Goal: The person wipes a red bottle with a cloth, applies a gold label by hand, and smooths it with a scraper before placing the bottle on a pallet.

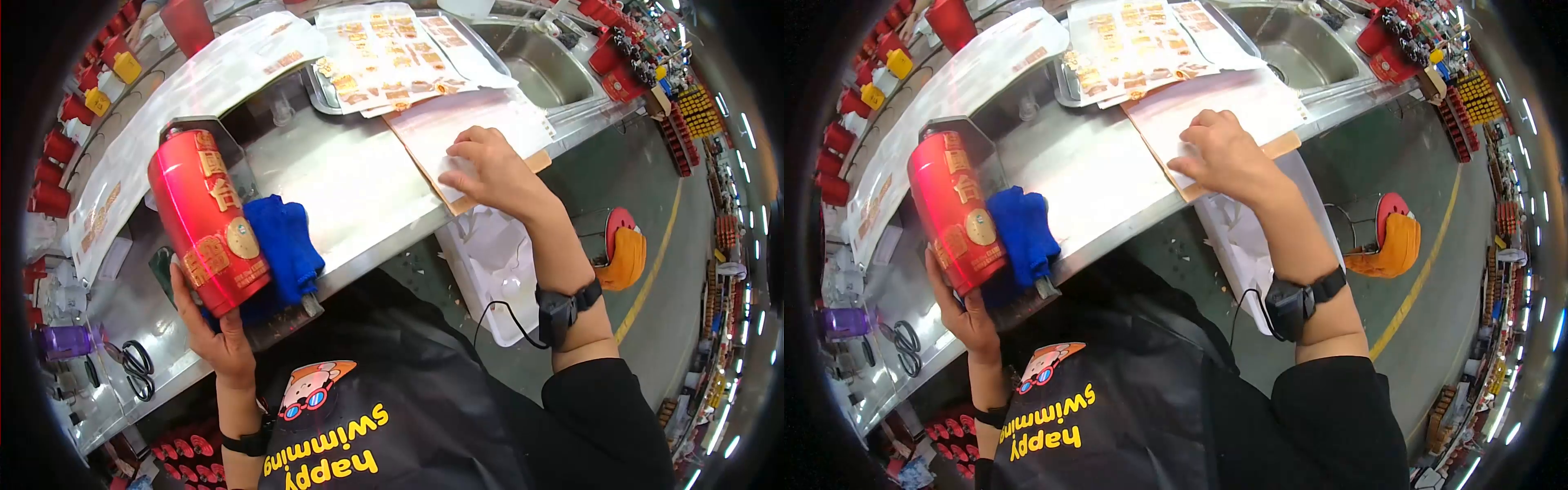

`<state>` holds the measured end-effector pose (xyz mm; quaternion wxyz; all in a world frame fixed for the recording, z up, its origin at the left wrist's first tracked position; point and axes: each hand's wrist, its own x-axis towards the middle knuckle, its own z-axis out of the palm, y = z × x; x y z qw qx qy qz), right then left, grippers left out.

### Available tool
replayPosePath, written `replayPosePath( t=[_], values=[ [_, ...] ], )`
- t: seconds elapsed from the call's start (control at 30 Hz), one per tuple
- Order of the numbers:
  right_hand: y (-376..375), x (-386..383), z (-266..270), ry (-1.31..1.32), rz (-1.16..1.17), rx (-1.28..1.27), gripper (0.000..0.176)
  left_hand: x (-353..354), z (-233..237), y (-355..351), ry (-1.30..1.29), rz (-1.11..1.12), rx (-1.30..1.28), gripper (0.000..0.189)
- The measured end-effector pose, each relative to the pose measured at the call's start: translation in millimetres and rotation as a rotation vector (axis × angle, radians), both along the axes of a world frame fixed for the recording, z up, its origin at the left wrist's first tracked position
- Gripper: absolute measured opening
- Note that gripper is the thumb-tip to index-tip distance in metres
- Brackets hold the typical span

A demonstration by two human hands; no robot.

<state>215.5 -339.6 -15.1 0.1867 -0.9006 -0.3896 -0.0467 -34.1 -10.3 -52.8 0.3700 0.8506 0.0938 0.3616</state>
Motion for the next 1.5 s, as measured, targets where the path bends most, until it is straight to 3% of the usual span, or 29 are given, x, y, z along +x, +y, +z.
replayPosePath(
  t=[0.3, 0.43, 0.67, 0.8, 0.9, 1.07, 1.13, 1.2, 1.3, 1.5],
  values=[
    [34.3, -32.7, 6.6, -0.018, -0.226, -0.218, 0.038, 1.2, 0.4, -1.4, -0.012, -0.022, -0.058, 0.079],
    [52.9, -23.3, -2.7, -0.111, -0.254, -0.185, 0.04, 1.6, -0.7, 0.5, -0.009, -0.003, -0.029, 0.079],
    [60.5, -16.4, -1.5, -0.023, -0.286, -0.244, 0.031, 1.4, 2.7, -2.6, -0.005, -0.025, -0.095, 0.083],
    [56.3, -17.4, -8.6, -0.075, -0.236, -0.178, 0.023, -0.9, -1.1, -3.5, -0.009, -0.025, -0.134, 0.083],
    [50.1, -10.5, -5.5, 0.04, -0.229, -0.108, 0.018, 0.2, 0.1, -4.0, -0.003, -0.039, -0.162, 0.082],
    [-36.4, 58.9, -12.3, -0.011, -0.385, -0.011, 0.022, -1.2, -2.5, -1.6, -0.015, -0.057, -0.163, 0.081],
    [-88.1, 87.2, -20.8, -0.111, -0.642, -0.134, 0.026, -1.9, -1.6, -2.9, -0.001, -0.048, -0.173, 0.08],
    [-134.3, 111.6, -23.8, -0.106, -0.758, -0.339, 0.026, -2.6, -4.2, -0.7, 0.004, -0.043, -0.165, 0.08],
    [-150.8, 114.1, -7.0, 0.223, -0.769, -0.185, 0.025, -2.0, -3.4, -1.3, 0.012, -0.033, -0.151, 0.081],
    [-150.0, 117.9, -18.1, 0.22, -0.788, -0.182, 0.025, -2.9, -6.3, 1.5, 0.022, -0.017, -0.134, 0.08]
  ],
)
